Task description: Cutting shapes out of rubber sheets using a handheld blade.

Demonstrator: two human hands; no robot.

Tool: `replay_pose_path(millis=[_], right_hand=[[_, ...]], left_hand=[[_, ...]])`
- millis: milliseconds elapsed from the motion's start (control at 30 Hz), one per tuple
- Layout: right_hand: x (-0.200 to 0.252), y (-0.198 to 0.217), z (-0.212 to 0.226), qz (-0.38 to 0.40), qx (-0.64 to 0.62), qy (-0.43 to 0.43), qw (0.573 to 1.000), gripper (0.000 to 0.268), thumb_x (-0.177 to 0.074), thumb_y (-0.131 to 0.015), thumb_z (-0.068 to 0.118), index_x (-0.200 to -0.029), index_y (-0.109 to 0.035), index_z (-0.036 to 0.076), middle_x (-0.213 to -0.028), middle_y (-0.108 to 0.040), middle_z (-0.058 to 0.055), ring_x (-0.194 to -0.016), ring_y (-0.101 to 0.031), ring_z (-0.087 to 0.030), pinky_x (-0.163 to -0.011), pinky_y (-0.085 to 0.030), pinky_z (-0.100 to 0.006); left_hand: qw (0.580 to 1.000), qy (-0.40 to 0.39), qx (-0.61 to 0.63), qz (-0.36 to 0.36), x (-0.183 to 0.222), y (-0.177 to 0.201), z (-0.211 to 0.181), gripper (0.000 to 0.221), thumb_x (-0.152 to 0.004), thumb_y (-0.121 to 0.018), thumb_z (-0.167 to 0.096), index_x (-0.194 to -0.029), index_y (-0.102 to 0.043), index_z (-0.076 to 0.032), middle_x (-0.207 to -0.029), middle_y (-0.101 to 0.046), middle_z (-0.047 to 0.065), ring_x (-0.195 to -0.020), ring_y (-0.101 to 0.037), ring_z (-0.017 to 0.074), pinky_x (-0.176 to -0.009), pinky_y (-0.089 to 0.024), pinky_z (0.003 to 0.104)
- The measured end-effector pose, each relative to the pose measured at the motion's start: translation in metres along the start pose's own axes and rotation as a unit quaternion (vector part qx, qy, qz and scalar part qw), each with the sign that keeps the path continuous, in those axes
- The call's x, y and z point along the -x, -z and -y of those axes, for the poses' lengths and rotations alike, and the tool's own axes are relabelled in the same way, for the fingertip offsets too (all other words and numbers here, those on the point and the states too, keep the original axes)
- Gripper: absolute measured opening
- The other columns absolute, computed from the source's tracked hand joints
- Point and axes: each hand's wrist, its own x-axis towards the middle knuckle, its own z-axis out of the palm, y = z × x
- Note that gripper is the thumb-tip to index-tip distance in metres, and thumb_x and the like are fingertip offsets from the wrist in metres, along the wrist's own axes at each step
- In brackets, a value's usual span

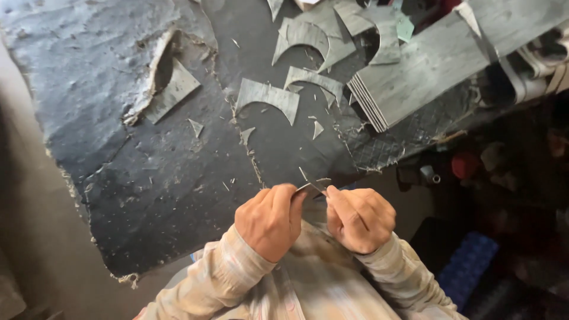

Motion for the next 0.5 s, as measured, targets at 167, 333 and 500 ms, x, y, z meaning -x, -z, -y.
replay_pose_path(millis=[167,333,500], right_hand=[[0.003,0.009,0.006,0.041,0.007,0.015,0.999,0.023,-0.091,-0.077,-0.002,-0.113,-0.069,-0.006,-0.09,-0.066,-0.009,-0.074,-0.065,-0.022,-0.064,-0.054,-0.033],[0.004,0.027,0.013,0.092,0.051,0.039,0.994,0.023,-0.09,-0.076,0.0,-0.111,-0.072,-0.006,-0.084,-0.063,-0.007,-0.068,-0.06,-0.019,-0.059,-0.05,-0.031],[0.018,0.034,0.015,0.133,0.088,0.052,0.986,0.027,-0.089,-0.073,0.007,-0.113,-0.073,-0.005,-0.082,-0.062,-0.005,-0.064,-0.055,-0.015,-0.056,-0.045,-0.029]], left_hand=[[0.998,-0.004,0.054,0.036,0.017,-0.018,0.009,0.014,-0.089,-0.073,-0.009,-0.096,-0.063,-0.003,-0.076,-0.066,0.005,-0.063,-0.065,0.0222,-0.056,-0.05,0.034],[0.994,-0.082,0.03,0.069,0.022,-0.019,0.011,0.01,-0.09,-0.074,-0.004,-0.094,-0.064,-0.005,-0.077,-0.066,0.004,-0.065,-0.064,0.0208,-0.059,-0.049,0.034],[0.981,-0.188,-0.013,0.039,0.018,-0.018,0.009,0.022,-0.09,-0.071,-0.001,-0.11,-0.065,0.008,-0.096,-0.073,0.011,-0.081,-0.07,0.0187,-0.064,-0.05,0.029]])
